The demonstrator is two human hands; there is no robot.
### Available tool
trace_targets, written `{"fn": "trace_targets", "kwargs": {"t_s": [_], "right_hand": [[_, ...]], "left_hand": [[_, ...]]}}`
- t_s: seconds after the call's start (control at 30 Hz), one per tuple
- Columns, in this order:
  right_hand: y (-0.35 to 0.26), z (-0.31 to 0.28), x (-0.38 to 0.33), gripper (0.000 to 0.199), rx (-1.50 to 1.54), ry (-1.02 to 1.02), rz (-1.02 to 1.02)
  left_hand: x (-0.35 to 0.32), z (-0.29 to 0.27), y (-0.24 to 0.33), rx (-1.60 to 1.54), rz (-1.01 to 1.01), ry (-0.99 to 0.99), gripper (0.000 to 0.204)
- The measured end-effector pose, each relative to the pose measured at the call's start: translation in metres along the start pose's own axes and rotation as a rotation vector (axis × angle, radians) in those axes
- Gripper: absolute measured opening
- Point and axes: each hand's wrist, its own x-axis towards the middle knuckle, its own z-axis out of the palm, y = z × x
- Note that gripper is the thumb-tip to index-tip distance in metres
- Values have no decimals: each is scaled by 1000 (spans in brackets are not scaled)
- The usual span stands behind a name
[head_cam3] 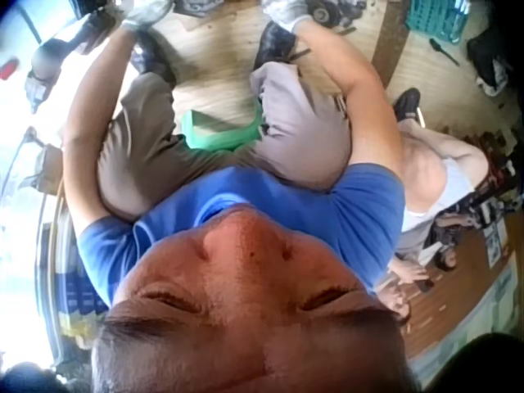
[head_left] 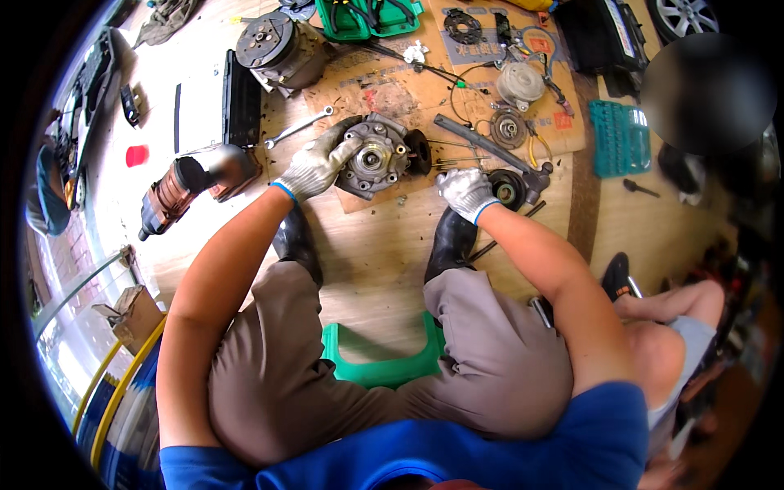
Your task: The person disassembles an AC compressor by removing the pulley and internal components using a thin tool and by hand while seated on a stool.
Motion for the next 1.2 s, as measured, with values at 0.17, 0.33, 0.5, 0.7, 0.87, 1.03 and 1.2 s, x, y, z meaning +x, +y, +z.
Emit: {"fn": "trace_targets", "kwargs": {"t_s": [0.17,0.33,0.5,0.7,0.87,1.03,1.2], "right_hand": [[2,-14,-3,15,-36,11,46],[1,-85,-1,15,149,49,382],[33,-154,26,16,1138,489,471],[-6,-208,68,17,1048,528,185],[-10,-206,75,17,724,577,34],[-16,-206,77,19,656,575,-41],[-22,-207,83,18,636,545,-88]], "left_hand": [[0,2,0,8,-10,27,61],[-3,2,-6,42,40,71,63],[3,4,-6,-15,54,59,62],[0,2,-7,9,5,47,62],[-3,3,-5,38,23,50,62],[0,4,-10,13,39,40,64],[-4,-2,-2,13,14,31,64]]}}
